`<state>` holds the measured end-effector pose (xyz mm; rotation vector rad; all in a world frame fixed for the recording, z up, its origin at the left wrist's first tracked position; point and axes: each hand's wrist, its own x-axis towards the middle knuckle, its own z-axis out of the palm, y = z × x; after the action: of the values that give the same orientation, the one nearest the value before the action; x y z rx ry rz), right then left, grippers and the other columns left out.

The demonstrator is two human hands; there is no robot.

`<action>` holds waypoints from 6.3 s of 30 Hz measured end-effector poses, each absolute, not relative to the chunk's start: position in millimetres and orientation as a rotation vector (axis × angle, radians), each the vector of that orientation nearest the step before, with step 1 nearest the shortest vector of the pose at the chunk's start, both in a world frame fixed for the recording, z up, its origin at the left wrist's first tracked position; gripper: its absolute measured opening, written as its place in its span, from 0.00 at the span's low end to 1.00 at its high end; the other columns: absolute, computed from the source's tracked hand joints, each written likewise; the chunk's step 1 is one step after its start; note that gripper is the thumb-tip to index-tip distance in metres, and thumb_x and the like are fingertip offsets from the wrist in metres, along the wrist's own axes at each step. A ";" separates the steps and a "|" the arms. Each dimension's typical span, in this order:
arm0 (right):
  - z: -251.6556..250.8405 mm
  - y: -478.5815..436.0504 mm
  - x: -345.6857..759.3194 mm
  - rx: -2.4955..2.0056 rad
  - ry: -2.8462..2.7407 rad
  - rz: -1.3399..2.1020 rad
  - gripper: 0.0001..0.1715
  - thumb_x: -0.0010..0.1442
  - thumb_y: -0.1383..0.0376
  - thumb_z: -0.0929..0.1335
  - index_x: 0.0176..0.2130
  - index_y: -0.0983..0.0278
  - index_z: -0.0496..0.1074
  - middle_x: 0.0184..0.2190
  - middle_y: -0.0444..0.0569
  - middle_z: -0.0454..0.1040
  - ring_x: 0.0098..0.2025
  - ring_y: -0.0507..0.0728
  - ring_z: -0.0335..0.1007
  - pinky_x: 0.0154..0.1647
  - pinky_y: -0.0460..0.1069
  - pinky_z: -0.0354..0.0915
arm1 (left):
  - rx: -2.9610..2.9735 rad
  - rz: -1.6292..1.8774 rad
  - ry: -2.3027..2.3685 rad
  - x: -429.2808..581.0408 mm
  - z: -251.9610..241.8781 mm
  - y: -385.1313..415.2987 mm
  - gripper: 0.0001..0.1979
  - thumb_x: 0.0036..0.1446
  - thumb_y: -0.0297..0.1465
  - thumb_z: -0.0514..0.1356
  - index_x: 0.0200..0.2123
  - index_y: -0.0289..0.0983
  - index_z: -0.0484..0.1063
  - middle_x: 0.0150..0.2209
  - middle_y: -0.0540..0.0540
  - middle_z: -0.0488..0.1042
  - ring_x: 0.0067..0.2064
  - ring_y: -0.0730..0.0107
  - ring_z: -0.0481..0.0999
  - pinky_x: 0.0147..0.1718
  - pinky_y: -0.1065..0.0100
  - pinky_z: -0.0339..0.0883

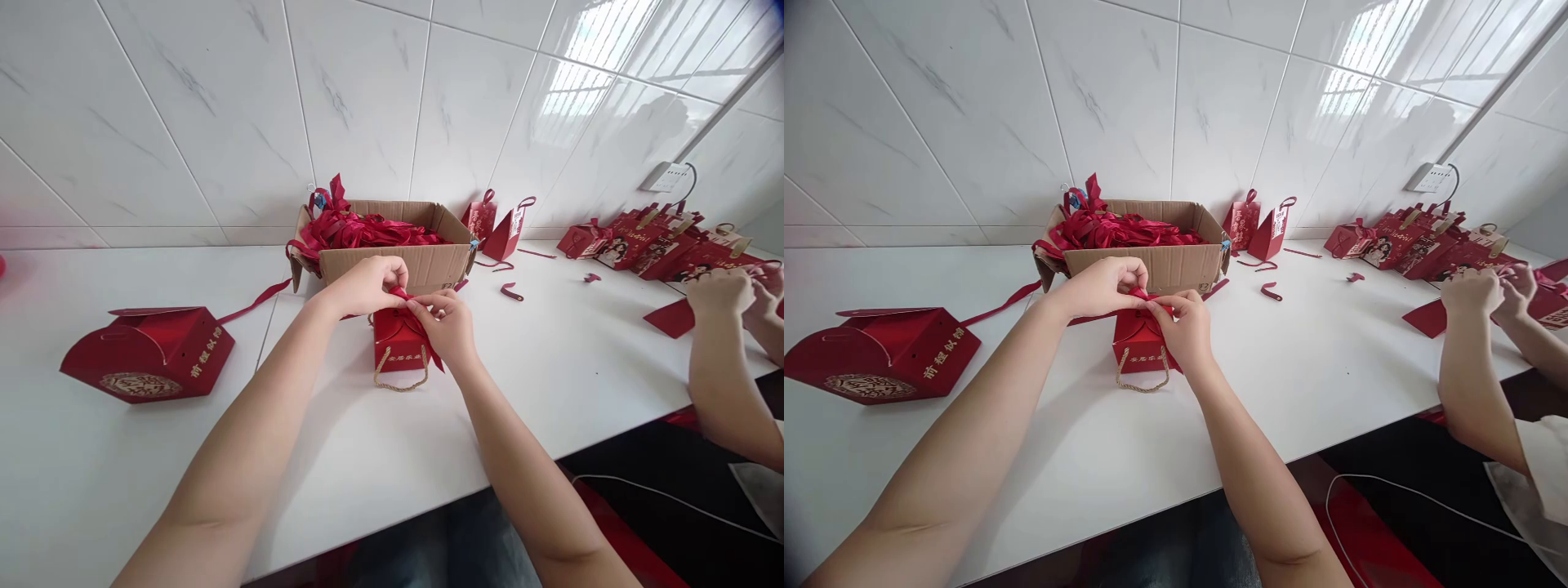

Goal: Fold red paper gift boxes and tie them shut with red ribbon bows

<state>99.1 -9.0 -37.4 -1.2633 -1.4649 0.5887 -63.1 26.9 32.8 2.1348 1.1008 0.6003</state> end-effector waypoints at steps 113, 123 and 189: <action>-48.6 -28.3 74.1 -1.089 -1.461 0.704 0.24 0.56 0.66 0.65 0.53 0.59 0.66 0.50 0.53 0.75 0.56 0.61 0.69 0.52 0.58 0.67 | 2.263 0.458 1.210 -82.4 25.6 43.1 0.12 0.51 0.36 0.60 0.38 0.44 0.80 0.40 0.47 0.79 0.40 0.62 0.77 0.36 0.67 0.69; -27.5 -26.9 93.5 -1.285 -1.476 0.524 0.17 0.56 0.65 0.64 0.47 0.60 0.70 0.35 0.49 0.81 0.42 0.61 0.76 0.50 0.61 0.62 | 2.373 0.515 1.062 -67.4 23.5 38.2 0.11 0.52 0.34 0.59 0.34 0.40 0.81 0.35 0.47 0.76 0.35 0.68 0.75 0.34 0.70 0.67; -41.4 1.4 118.0 -0.889 -1.776 0.311 0.05 0.58 0.66 0.66 0.35 0.61 0.72 0.33 0.48 0.76 0.36 0.54 0.70 0.39 0.51 0.68 | 2.429 0.637 1.147 -65.0 24.9 34.9 0.07 0.50 0.30 0.58 0.31 0.37 0.76 0.30 0.49 0.79 0.31 0.70 0.76 0.28 0.72 0.67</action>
<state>118.0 1.4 -41.4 -0.8886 -1.7756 0.3114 -65.0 34.9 24.9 2.4292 1.1470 0.6374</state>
